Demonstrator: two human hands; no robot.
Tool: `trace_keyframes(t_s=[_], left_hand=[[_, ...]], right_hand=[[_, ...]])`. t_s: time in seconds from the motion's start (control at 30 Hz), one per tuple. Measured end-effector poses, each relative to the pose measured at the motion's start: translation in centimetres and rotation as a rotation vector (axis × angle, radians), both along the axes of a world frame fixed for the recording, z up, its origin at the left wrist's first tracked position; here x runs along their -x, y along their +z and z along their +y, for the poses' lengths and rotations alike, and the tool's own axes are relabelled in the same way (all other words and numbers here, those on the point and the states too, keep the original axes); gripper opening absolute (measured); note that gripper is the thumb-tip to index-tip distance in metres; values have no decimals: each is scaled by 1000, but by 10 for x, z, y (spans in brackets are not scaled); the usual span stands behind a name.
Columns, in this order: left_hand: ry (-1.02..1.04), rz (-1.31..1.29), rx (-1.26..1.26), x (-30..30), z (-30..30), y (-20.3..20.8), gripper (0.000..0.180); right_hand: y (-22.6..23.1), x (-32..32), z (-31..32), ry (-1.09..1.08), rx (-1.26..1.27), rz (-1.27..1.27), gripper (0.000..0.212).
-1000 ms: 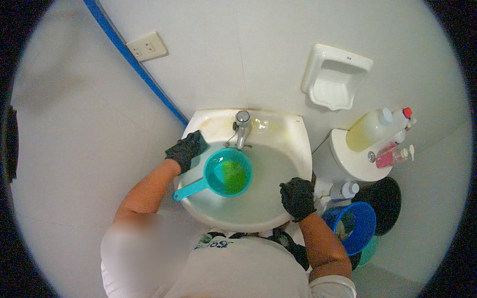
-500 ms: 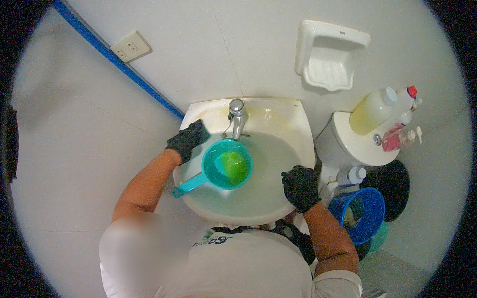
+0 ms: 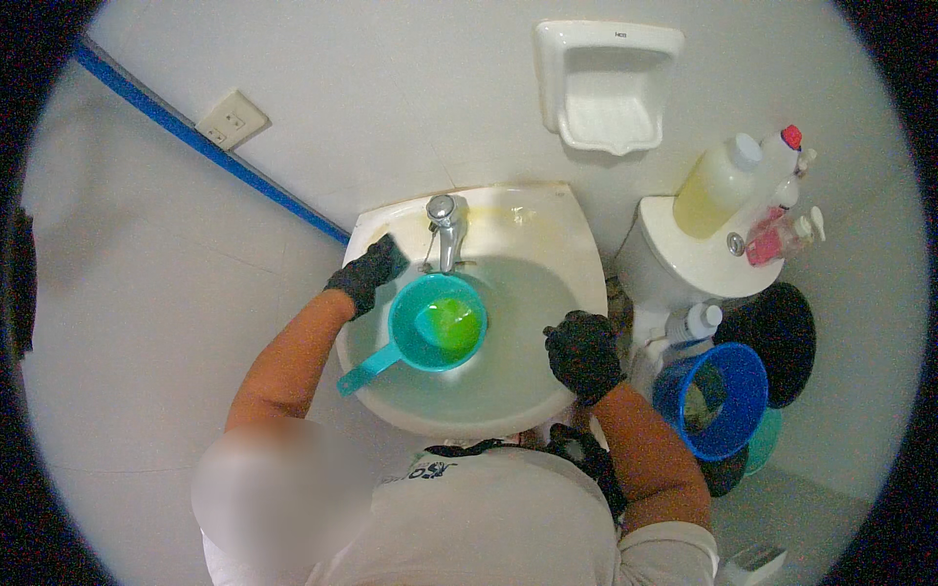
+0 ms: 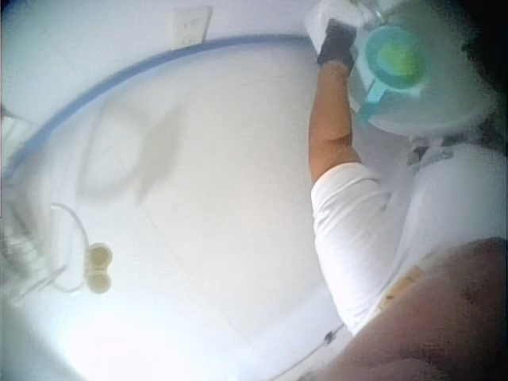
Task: The person cleans a bathroom sink and surrounding surfaces using a green liquid, a sponge, and a cloth. They wipe the sink basin, faucet, soap dispenser, and wall-mounted soap dish, then rinse the sponge and cloth under running water.
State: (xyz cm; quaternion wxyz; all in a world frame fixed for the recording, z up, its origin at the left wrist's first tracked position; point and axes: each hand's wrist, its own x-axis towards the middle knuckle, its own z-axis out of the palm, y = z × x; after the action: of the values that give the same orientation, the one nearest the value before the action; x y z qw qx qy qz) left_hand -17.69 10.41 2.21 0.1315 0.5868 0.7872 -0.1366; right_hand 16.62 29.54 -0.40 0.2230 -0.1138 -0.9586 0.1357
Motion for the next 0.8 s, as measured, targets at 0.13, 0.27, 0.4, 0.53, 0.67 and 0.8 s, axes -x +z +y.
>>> trace_keyframes(t_s=[0.13, 0.27, 0.4, 0.53, 0.67, 0.8], left_hand=[[244, -83, 126, 3, -15, -2, 76], [16, 71, 14, 3, 33, -14, 75], [162, -21, -97, -23, 82, 1, 70], [384, -204, -163, -32, 77, 1, 61], [150, -187, -221, -37, 48, 4, 56], [230, -172, -123, -35, 62, 16, 64]], right_hand=[[-8, 1, -3, -83, 55, -42, 13], [-2, 1, -7, -91, 133, -185, 15], [-2, 1, -5, -55, 5, 36, 23], [0, -1, -1, -61, 30, -188, 14], [-4, -2, -2, -96, 17, -205, 14], [6, 2, -5, -66, -4, -227, 15]])
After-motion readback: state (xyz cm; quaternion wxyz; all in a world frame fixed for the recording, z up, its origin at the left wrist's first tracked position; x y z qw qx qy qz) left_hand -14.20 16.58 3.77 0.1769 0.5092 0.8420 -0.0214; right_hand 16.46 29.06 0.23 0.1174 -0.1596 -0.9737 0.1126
